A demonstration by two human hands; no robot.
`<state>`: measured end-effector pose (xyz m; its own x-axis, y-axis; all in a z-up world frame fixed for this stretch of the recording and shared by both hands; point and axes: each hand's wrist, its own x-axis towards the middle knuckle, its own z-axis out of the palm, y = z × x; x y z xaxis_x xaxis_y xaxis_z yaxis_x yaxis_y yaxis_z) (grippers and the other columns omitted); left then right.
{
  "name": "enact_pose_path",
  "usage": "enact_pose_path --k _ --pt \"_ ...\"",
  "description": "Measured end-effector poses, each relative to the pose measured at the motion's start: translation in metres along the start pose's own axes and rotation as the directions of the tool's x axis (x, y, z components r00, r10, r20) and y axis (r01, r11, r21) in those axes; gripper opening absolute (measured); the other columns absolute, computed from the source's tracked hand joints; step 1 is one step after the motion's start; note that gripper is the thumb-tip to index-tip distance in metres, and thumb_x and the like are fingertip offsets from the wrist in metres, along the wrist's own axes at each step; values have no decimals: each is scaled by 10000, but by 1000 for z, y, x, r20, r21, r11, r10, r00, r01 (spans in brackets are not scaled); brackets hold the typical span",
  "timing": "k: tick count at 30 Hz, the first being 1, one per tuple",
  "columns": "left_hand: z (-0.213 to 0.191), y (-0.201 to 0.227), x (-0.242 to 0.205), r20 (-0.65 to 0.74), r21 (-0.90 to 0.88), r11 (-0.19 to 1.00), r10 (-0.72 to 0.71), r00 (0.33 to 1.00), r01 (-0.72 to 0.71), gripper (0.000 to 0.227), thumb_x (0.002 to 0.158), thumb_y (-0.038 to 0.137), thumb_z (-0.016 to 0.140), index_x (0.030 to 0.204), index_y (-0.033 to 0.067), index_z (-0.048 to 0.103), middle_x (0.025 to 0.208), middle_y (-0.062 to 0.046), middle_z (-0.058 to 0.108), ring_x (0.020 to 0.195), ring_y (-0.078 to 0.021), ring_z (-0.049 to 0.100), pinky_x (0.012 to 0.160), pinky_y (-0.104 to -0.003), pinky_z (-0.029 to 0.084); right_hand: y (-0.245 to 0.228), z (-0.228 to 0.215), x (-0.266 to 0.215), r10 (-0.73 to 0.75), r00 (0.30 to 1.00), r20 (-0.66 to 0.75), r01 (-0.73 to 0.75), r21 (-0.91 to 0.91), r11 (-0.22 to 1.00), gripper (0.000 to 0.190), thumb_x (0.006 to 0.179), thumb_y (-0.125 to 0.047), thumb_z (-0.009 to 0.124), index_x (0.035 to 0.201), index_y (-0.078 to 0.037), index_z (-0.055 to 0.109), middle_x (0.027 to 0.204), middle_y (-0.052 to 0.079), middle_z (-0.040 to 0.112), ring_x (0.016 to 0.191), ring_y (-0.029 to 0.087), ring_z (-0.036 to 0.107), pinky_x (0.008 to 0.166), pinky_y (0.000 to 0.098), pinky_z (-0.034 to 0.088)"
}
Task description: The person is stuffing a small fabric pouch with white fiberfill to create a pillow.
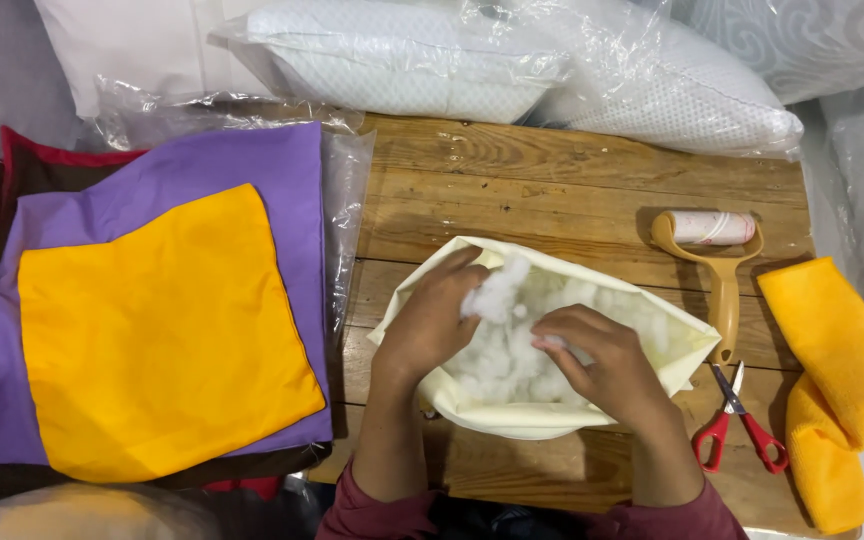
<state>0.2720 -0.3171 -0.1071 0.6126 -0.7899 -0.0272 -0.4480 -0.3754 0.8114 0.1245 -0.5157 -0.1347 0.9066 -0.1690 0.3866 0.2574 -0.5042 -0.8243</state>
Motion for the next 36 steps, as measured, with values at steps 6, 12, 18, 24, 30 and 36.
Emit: enact_pose_path --k 6,12,18,24,30,36 --pt "-9 -15 -2 -85 -3 998 58 995 -59 378 780 18 717 1158 34 691 1072 -173 693 1044 -416 692 888 -475 573 14 -11 2 -112 988 -110 60 -395 917 114 892 -31 785 1001 -63 791 932 90 772 842 319 749 719 379 600" --pt "-1 -11 -14 -84 -468 787 414 907 -402 271 778 151 745 933 -40 632 868 -272 664 803 -311 632 693 -478 520 30 -3 -14 -147 862 -485 70 -173 982 132 959 163 727 1076 127 677 979 208 691 725 268 673 737 348 596" --pt "18 -88 -28 -143 -651 604 498 856 -460 409 810 296 847 1019 10 642 952 -161 673 815 -192 587 688 -373 530 22 -7 -4 -223 840 -495 97 -268 959 110 951 183 740 973 101 671 992 196 682 751 249 641 721 307 547" --pt "33 -55 -15 -141 -726 625 272 952 -287 203 1040 231 652 1050 29 656 904 -125 624 812 -188 593 756 -308 499 2 0 10 -140 989 50 148 -417 897 206 854 -25 772 1060 -33 776 1027 171 746 1054 394 709 866 462 587" --pt "17 -3 8 41 -434 865 298 954 -252 250 975 207 641 783 47 632 580 -104 559 588 -143 505 524 -324 403 -11 -13 5 -202 963 -180 178 -143 974 332 899 -224 753 1118 24 721 1160 227 722 1059 405 710 891 462 565" --pt "14 19 10 -7 -376 865 354 935 -331 179 945 168 650 806 56 641 601 -138 577 579 -223 558 535 -354 443 8 5 -9 -167 982 -90 151 -162 975 305 821 -18 782 1125 -47 785 1057 134 766 929 327 755 780 410 607"
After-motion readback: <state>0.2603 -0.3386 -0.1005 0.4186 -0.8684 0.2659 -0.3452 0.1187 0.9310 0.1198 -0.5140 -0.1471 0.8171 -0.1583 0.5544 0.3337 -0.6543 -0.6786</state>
